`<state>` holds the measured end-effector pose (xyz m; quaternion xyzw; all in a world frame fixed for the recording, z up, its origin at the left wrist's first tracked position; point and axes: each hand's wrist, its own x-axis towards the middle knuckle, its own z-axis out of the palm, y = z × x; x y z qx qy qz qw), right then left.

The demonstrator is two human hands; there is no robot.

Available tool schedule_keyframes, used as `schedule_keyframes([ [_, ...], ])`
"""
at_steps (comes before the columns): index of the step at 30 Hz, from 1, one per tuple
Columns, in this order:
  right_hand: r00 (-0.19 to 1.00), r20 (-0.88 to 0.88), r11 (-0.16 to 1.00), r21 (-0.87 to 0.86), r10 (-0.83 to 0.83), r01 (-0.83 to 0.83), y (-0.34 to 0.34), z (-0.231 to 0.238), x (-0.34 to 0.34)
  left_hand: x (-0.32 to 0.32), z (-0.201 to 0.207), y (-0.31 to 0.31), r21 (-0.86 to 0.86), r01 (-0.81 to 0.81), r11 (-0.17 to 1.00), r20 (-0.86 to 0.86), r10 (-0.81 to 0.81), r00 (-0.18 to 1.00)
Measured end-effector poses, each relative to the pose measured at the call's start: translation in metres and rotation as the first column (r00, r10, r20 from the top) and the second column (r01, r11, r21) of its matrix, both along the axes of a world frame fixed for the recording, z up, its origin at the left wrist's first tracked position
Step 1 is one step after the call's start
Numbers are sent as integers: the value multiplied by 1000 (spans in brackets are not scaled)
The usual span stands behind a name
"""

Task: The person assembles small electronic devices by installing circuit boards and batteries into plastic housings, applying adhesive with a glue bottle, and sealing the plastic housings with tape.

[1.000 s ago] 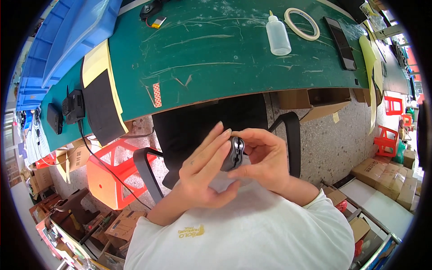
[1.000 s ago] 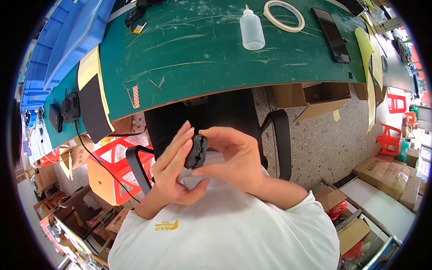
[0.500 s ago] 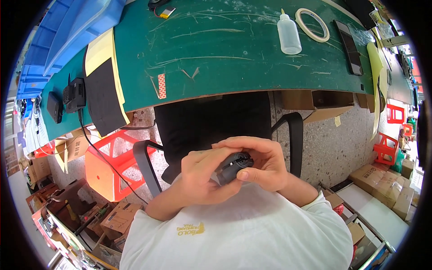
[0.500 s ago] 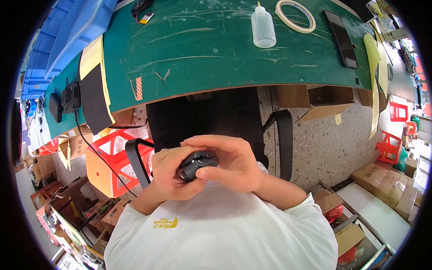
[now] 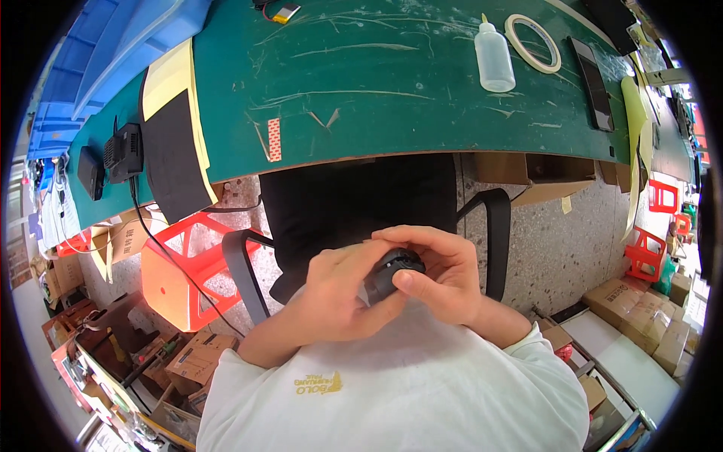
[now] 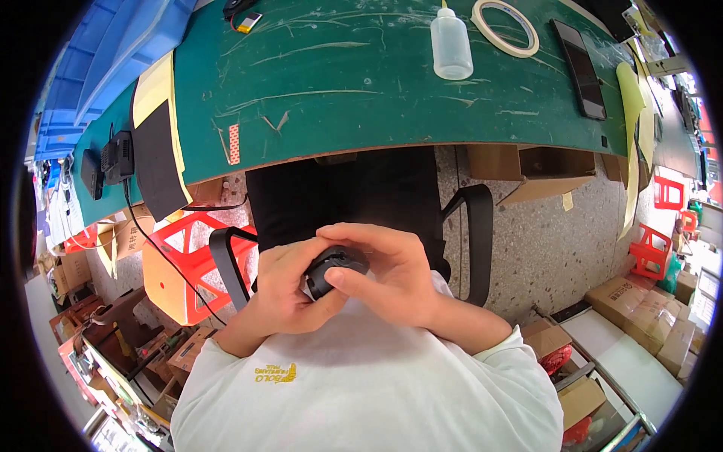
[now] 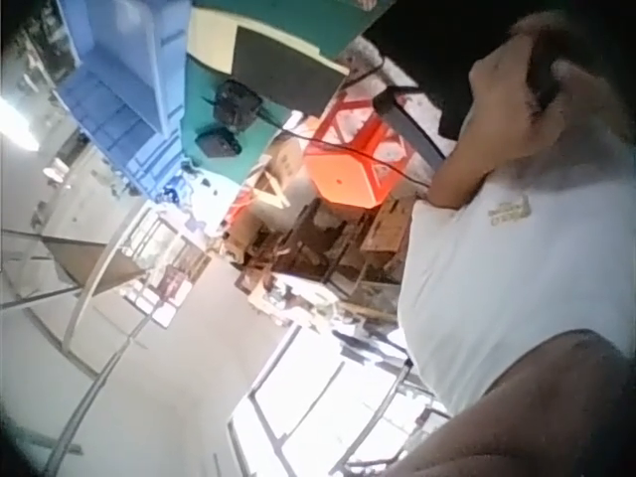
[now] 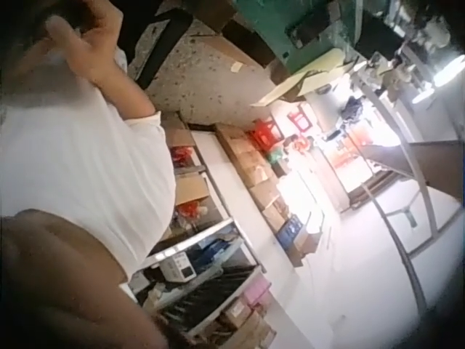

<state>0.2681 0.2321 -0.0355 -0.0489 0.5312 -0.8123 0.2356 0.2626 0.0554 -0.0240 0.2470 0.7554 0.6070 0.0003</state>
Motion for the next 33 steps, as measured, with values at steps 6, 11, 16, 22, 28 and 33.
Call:
schedule_keyframes([
  [6,968,-228,989,-76,107,-127,8,4,-8,1,1,-10,95,17,995,134,-30,990],
  [11,982,-181,995,-92,-57,41,-2,-11,9,6,-7,-12,379,92,921,256,-200,946],
  [16,708,-639,903,49,-301,428,-15,-15,6,21,-35,0,670,62,740,138,-206,969],
  [22,642,-766,910,242,-35,338,-15,4,-4,23,-51,3,834,70,547,165,-369,915],
  [28,549,-836,858,267,-21,440,-22,12,-11,26,-52,4,895,-49,444,250,-409,878],
  [33,505,-861,842,227,-61,488,-20,4,-13,18,-38,-15,740,-35,672,325,-311,893],
])
